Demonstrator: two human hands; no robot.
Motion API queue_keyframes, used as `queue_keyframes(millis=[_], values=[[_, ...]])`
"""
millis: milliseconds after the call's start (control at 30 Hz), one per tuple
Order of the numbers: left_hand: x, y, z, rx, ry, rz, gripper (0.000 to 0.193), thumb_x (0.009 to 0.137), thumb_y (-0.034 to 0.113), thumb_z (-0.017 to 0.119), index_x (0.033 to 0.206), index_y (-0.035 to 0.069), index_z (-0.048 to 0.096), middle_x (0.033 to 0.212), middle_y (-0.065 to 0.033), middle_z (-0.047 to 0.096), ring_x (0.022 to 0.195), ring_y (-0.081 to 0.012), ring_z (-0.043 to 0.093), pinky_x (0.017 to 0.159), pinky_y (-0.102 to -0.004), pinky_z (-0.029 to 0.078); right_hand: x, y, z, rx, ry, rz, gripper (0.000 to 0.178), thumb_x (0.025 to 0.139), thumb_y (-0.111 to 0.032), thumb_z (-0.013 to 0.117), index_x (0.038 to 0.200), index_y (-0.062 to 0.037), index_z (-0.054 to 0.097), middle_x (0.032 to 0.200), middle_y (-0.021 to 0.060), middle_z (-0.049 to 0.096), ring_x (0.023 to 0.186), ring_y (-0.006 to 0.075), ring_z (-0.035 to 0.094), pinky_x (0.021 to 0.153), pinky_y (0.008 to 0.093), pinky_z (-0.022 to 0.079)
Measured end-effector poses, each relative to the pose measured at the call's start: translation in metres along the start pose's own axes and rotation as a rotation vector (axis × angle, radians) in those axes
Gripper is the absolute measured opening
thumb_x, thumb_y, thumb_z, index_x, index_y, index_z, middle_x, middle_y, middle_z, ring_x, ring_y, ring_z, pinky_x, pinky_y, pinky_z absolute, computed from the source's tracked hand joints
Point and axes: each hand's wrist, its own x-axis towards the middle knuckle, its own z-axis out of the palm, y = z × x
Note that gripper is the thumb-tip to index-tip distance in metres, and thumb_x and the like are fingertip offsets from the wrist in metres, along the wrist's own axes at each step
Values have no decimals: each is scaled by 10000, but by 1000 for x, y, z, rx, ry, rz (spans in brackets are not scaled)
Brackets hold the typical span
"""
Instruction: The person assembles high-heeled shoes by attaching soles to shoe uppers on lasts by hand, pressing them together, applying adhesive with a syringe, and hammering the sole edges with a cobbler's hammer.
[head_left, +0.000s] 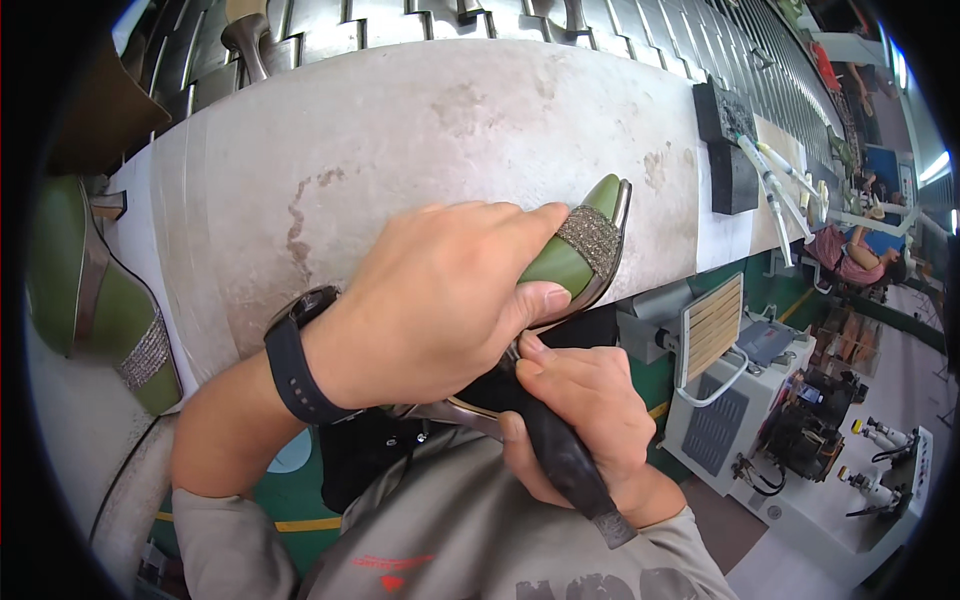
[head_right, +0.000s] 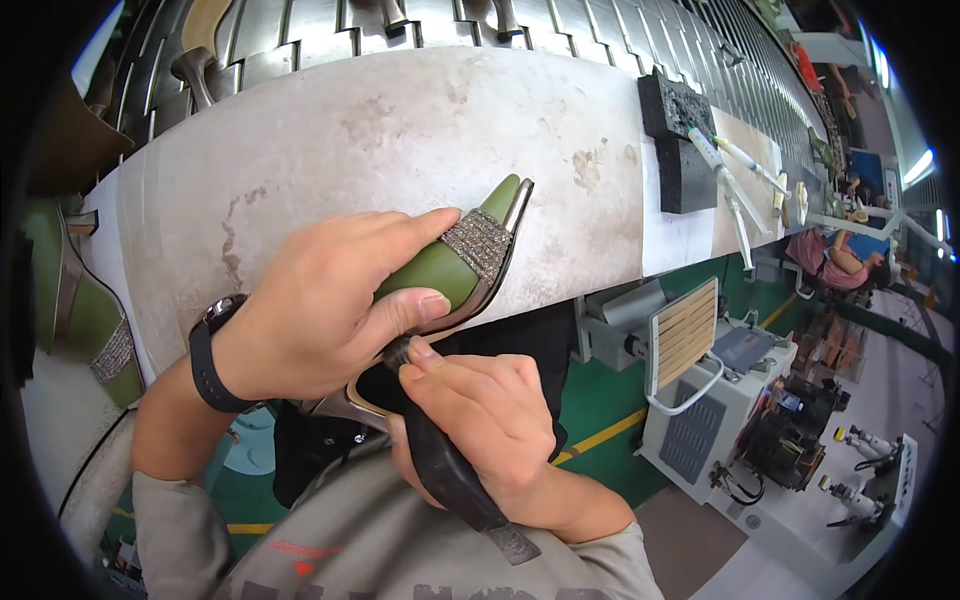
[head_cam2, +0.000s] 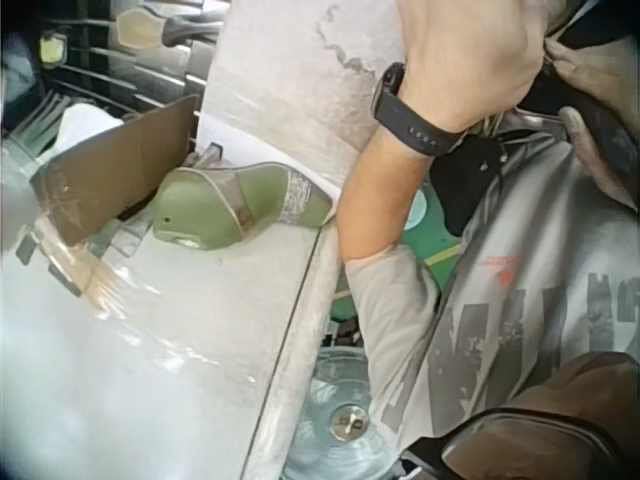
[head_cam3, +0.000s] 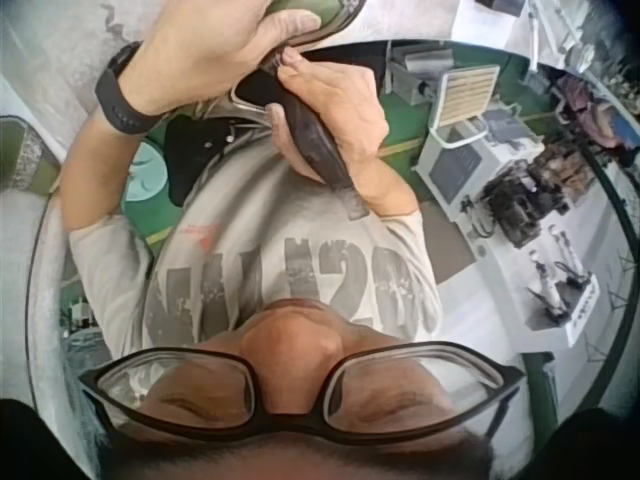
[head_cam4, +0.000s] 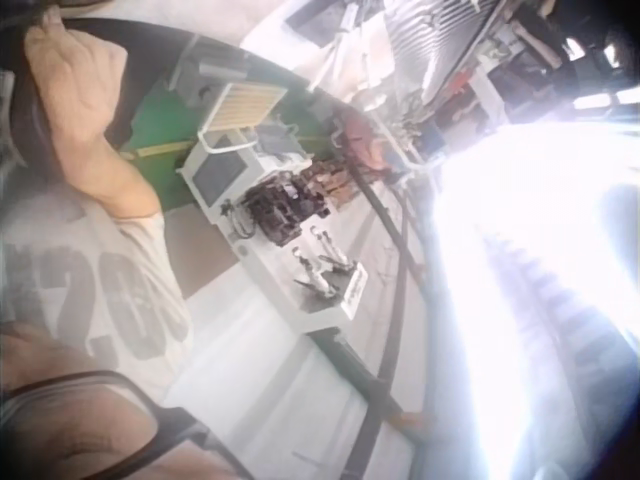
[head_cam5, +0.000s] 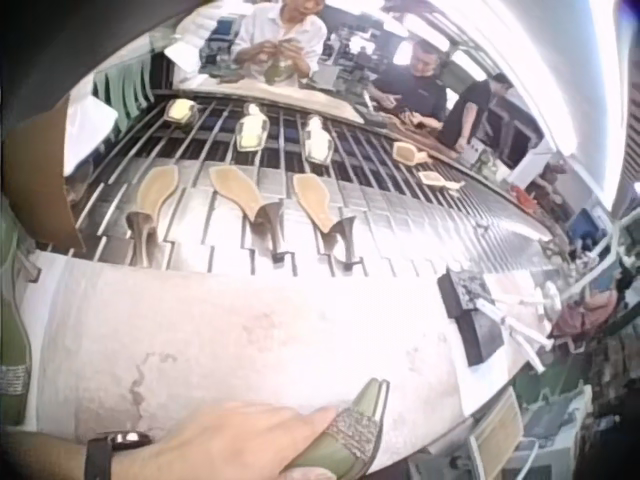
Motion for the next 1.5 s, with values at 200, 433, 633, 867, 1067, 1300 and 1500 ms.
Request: queue_keyframes(millis=[200,433,633,867,1067,1300,1500], values=[[2,11,-3,4,-2,-27,529,977,135,711,1454,-60,589,1201,-267,720,1077,-436,704,955,-442,547,1,10,9,267,38,-2,419,786,-65,849,1171,51,734,1132,248,776,950,344,778,858,396,572],[4,20,-8,69,-76,-81,594,982,184,723,1497,-59,556,1283,-295,700,1177,-412,705,1046,-423,524,-2,41,-34,695,-36,171,378,938,-57,796,1300,17,719,1194,163,795,1073,201,772,952,337,601],[16,39,9,372,-74,16,1118,754,371,952,1626,-22,372,1178,-257,703,1068,-465,687,948,-480,538,16,74,-76,874,219,365,323,964,-65,699,1244,94,682,1237,222,780,1078,196,746,1004,335,565],[19,36,10,437,-113,-47,1185,681,268,982,1638,-24,345,1017,-192,691,899,-402,682,803,-475,529,30,86,-58,827,164,354,258,975,-26,710,1222,45,689,1218,172,787,1072,158,730,973,308,564],[25,41,2,423,-163,-99,1126,721,291,964,1610,-55,366,1040,-164,679,926,-363,680,820,-452,524,52,85,-77,680,-3,281,263,941,-20,772,1192,22,707,1143,166,808,1011,171,778,884,307,609],[21,39,-1,353,-206,-118,1191,694,283,979,1625,-81,330,1106,-207,684,948,-400,675,834,-470,518,73,82,-86,685,-26,484,223,945,-16,757,1162,32,729,1061,117,811,890,108,734,783,248,579],[20,41,-5,384,-232,-136,1182,701,281,973,1629,-69,331,1157,-219,685,985,-419,675,860,-476,523,98,111,-82,708,7,492,214,936,-32,719,1129,61,726,1079,144,813,931,131,733,848,286,572]])
